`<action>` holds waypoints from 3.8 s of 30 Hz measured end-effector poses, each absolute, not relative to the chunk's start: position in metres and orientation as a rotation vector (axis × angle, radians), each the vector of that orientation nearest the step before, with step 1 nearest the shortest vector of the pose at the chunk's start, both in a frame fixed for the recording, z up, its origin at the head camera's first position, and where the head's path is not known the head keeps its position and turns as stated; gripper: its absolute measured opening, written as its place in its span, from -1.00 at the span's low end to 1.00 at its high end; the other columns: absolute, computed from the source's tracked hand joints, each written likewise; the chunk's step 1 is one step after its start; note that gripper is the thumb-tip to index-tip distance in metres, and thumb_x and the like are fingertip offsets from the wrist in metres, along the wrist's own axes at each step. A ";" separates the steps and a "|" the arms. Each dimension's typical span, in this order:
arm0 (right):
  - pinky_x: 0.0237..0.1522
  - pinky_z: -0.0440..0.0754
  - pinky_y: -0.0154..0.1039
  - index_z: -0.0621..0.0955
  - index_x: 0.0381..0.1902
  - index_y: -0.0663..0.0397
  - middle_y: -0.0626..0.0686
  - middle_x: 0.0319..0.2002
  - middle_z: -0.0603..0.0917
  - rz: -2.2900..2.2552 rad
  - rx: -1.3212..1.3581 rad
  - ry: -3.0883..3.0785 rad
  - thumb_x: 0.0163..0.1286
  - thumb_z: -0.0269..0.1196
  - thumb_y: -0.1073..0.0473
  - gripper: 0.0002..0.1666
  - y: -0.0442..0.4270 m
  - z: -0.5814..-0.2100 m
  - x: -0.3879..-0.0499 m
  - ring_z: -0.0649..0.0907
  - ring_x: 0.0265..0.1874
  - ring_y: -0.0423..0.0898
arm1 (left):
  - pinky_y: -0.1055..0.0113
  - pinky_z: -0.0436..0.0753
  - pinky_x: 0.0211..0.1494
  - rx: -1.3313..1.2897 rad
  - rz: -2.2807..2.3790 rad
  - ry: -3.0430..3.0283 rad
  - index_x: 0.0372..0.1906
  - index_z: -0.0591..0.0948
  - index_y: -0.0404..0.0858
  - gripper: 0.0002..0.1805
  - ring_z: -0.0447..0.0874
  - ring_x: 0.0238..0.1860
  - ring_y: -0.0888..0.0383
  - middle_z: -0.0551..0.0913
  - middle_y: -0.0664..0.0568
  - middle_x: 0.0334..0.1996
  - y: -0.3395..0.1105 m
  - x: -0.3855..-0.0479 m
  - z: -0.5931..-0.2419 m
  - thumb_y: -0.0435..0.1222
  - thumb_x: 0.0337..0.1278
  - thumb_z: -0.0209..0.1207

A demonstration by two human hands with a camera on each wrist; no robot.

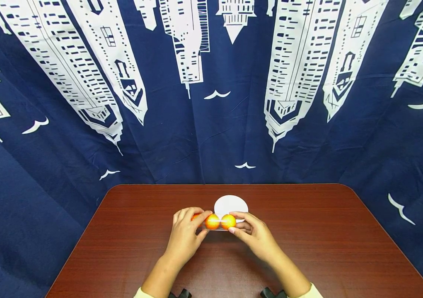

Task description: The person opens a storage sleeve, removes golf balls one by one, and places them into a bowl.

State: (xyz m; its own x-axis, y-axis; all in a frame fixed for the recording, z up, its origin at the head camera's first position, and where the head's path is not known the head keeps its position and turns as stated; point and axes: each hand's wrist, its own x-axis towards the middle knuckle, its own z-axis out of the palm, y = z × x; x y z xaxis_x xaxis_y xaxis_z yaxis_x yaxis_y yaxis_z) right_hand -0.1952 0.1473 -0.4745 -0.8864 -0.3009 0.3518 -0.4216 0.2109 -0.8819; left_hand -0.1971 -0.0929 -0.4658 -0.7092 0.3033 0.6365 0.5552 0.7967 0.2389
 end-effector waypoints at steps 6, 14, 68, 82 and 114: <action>-0.05 0.73 -0.39 0.58 0.22 0.15 0.22 0.11 0.65 1.792 0.703 -2.281 0.31 0.40 0.25 -0.48 0.148 -0.472 -0.199 0.76 -0.09 -0.22 | -0.03 0.45 0.29 -0.583 -0.627 -2.410 0.08 0.70 0.06 -0.37 0.54 0.12 0.06 0.62 0.14 -0.02 -0.094 -0.199 -0.468 -0.28 -0.27 0.63; -0.04 0.71 -0.41 0.58 0.19 0.24 0.27 0.06 0.63 1.754 0.653 -2.227 0.29 0.39 0.35 -0.50 0.152 -0.469 -0.211 0.73 -0.10 -0.22 | -0.03 0.45 0.27 -0.496 -0.821 -2.405 0.09 0.71 0.02 -0.39 0.56 0.06 0.05 0.64 0.11 -0.02 -0.097 -0.200 -0.471 -0.30 -0.23 0.61; -0.05 0.69 -0.11 0.73 -0.04 0.21 0.12 -0.17 0.76 0.577 0.874 -2.799 0.12 0.51 0.23 -0.58 0.132 -0.475 -0.275 0.71 -0.19 -0.01 | 0.10 0.66 0.12 -0.428 -1.128 -2.393 0.13 0.71 0.01 -0.43 0.64 0.07 0.11 0.69 0.15 -0.01 -0.100 -0.206 -0.480 -0.25 -0.11 0.57; 0.22 0.61 0.02 0.68 0.14 0.18 0.14 0.00 0.72 0.687 0.814 -2.789 0.21 0.47 0.16 -0.48 0.137 -0.470 -0.276 0.69 0.06 0.09 | 0.12 0.64 0.13 -0.400 -1.141 -2.411 0.11 0.72 0.03 -0.43 0.63 0.06 0.13 0.69 0.16 -0.02 -0.100 -0.205 -0.480 -0.26 -0.13 0.57; -0.11 0.72 -0.28 0.58 0.28 0.13 0.12 -0.01 0.71 1.429 0.722 -2.419 0.35 0.39 0.17 -0.45 0.162 -0.456 -0.225 0.73 -0.10 -0.06 | 0.04 0.51 0.22 -0.549 -0.810 -2.370 0.11 0.71 0.04 -0.38 0.60 0.04 0.09 0.67 0.15 -0.04 -0.098 -0.203 -0.467 -0.28 -0.20 0.61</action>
State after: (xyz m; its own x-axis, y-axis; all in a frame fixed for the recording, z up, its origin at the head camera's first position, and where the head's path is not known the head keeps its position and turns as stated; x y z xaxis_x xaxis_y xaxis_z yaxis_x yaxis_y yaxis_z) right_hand -0.2253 0.1622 -0.4558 -0.8491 -0.2916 0.4405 -0.5265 0.3994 -0.7505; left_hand -0.2033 -0.0975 -0.4667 -0.7536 0.1914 0.6289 0.5364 0.7321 0.4199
